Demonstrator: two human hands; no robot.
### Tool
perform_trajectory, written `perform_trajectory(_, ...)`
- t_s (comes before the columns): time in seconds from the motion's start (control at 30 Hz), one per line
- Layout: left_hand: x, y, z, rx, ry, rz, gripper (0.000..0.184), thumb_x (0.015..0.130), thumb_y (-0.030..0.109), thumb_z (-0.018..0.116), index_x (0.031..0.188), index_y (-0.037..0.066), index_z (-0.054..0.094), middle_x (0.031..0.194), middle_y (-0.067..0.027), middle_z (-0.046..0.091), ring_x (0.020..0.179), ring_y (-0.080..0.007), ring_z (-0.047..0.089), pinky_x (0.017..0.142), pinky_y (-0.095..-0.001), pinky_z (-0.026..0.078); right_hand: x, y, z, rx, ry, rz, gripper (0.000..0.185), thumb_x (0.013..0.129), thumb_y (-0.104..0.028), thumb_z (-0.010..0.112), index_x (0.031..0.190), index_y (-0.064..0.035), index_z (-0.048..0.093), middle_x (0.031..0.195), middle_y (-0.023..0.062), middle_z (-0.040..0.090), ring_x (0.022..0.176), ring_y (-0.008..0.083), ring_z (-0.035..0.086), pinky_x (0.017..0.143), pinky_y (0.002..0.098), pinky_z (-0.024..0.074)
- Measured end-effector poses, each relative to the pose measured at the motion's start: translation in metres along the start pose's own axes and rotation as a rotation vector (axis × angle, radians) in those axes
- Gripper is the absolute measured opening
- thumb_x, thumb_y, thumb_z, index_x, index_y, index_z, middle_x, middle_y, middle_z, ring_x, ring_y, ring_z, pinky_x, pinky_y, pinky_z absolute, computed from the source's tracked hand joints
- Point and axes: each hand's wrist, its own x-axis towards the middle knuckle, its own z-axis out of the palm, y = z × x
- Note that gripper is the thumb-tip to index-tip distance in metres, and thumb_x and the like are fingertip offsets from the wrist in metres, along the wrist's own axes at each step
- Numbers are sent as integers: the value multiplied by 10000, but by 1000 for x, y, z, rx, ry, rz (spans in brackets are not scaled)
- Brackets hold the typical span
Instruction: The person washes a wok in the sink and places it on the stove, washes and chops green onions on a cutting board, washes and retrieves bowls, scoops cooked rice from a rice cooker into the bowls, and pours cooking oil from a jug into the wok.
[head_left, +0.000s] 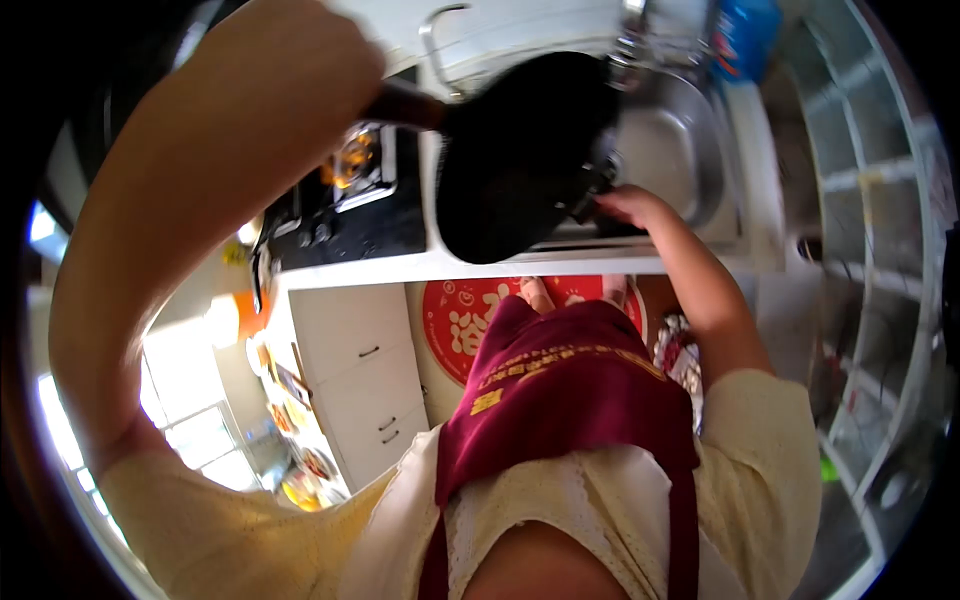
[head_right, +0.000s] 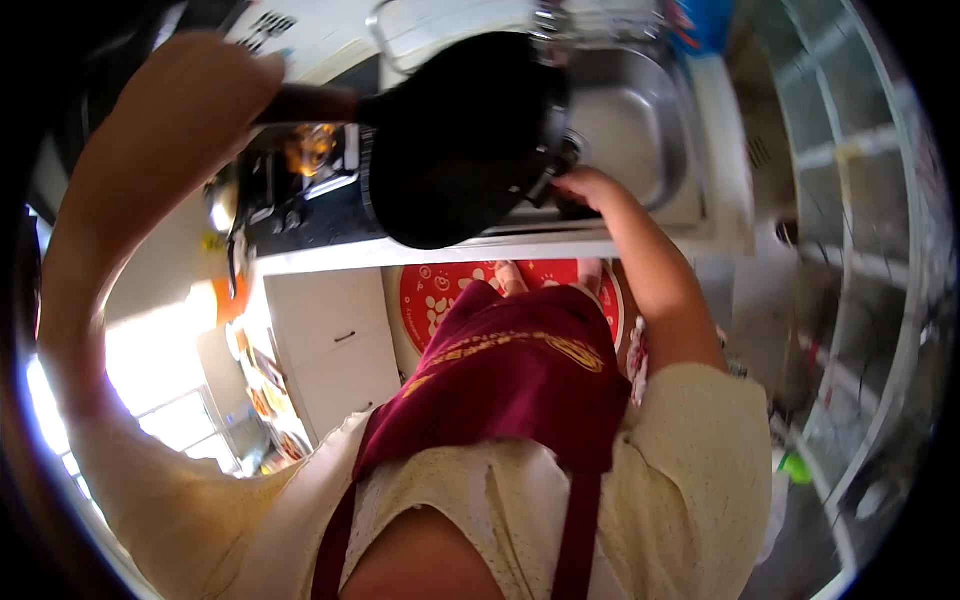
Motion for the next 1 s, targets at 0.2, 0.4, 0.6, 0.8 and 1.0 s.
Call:
perform_trajectory(0.2, -26, -53, 112, -277, 346, 165, 135, 849, 106, 533, 800, -3, 595, 616, -64, 576, 599, -189, 586, 560, -276, 467, -32, -20, -15, 306, -70, -214, 159, 886, -227, 568, 1013, -132, 555, 846, -28, 579, 716, 94, 516, 654, 258, 410)
perform_trajectory(0.4, 15, -54, 277, -566, 433, -78, 268, 692, 93, 700, 937, 58, 597, 738, -125, 630, 742, -281, 642, 702, -376, 500, -79, -77, -2, 420, 204, -403, 202, 899, -236, 568, 1044, -99, 535, 852, 10, 585, 728, 107, 550, 639, 244, 438)
perform_trajectory(0.6, -16, -24, 438, -946, 358, -51, 249, 679, 164, 662, 891, 76, 567, 696, -137, 612, 708, -314, 617, 651, -417, 474, -120, -168, 53, -322, 454, -478, 211, 846, -145, 576, 1028, -56, 514, 825, 0, 527, 757, 108, 494, 681, 259, 399)
perform_trajectory(0.8, -55, 24, 587, -1447, 81, -183, 264, 710, 223, 636, 933, 93, 581, 723, -134, 616, 743, -340, 603, 656, -440, 459, -111, -287, 177, -876, 503, -494, 271, 846, -205, 579, 1014, 2, 533, 792, 74, 552, 742, 168, 514, 685, 326, 419)
perform_trajectory(1.0, -50, 57, 655, -1635, 133, -362, 304, 733, 269, 678, 968, 99, 584, 782, -137, 635, 764, -313, 613, 684, -399, 472, -20, -407, 258, -1358, 596, -668, 266, 845, -253, 573, 927, -4, 529, 834, 189, 598, 808, 351, 572, 717, 423, 432)
